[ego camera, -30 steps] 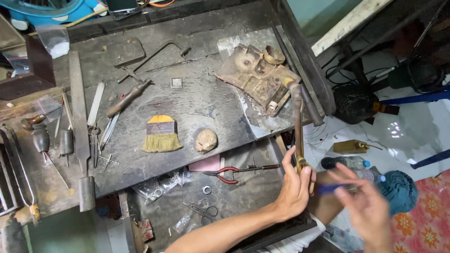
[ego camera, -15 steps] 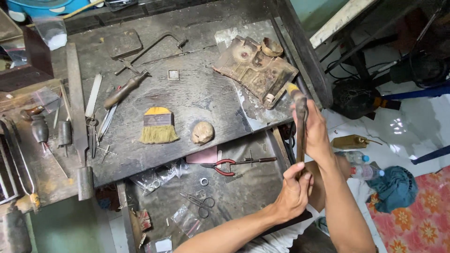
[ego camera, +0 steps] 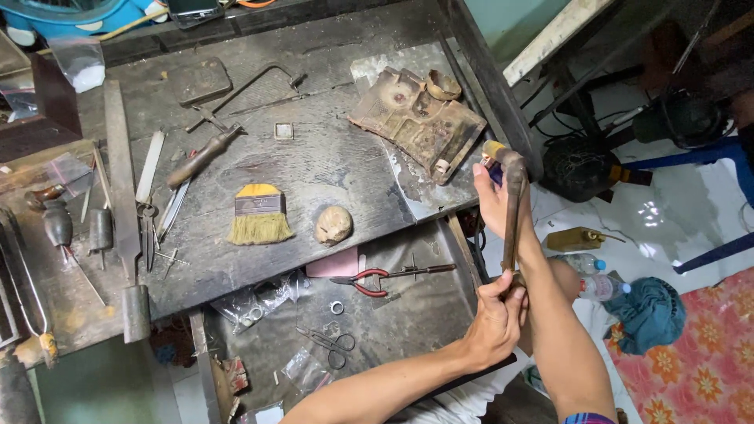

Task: Soldering a small jewelry component using a blowtorch and pliers at a workbench

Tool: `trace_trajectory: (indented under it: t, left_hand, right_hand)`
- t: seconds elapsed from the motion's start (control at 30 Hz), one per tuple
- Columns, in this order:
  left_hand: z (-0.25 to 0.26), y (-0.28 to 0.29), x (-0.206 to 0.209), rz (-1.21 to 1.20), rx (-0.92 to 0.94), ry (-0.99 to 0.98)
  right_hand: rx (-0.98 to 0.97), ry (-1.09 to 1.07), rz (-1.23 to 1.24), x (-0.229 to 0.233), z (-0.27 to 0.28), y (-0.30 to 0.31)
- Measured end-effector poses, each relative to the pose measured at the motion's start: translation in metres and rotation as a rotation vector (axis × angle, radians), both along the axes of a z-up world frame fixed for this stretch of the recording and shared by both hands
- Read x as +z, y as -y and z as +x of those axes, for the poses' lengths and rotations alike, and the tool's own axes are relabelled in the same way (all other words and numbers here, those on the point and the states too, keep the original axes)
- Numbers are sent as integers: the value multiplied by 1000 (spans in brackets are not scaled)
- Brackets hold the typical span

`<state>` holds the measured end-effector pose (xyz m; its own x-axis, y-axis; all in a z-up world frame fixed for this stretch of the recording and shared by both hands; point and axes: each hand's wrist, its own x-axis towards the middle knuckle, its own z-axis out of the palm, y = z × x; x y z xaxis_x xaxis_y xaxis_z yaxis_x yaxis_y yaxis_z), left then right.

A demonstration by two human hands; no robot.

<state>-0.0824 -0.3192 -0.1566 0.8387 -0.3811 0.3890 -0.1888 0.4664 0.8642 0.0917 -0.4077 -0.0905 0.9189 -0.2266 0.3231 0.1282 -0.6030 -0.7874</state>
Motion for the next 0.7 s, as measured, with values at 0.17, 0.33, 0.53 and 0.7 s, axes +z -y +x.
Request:
trace_trajectory:
  t: [0.17,0.33,0.53,0.7]
  left_hand:
    - [1,-6,6,37,-51,-71]
    - [4,-13,16,118,-74,-71]
    - [2,-14,16,97,-183,-165]
    - [0,-14,15,157,-202,-247]
  right_hand:
    - [-22,-108,88,2,-2,-5]
    - [-79,-145,-24,3,-3,-1]
    - [39,-130,-4,4,-1,3]
    - [-29,-290,187,-25,-5,12]
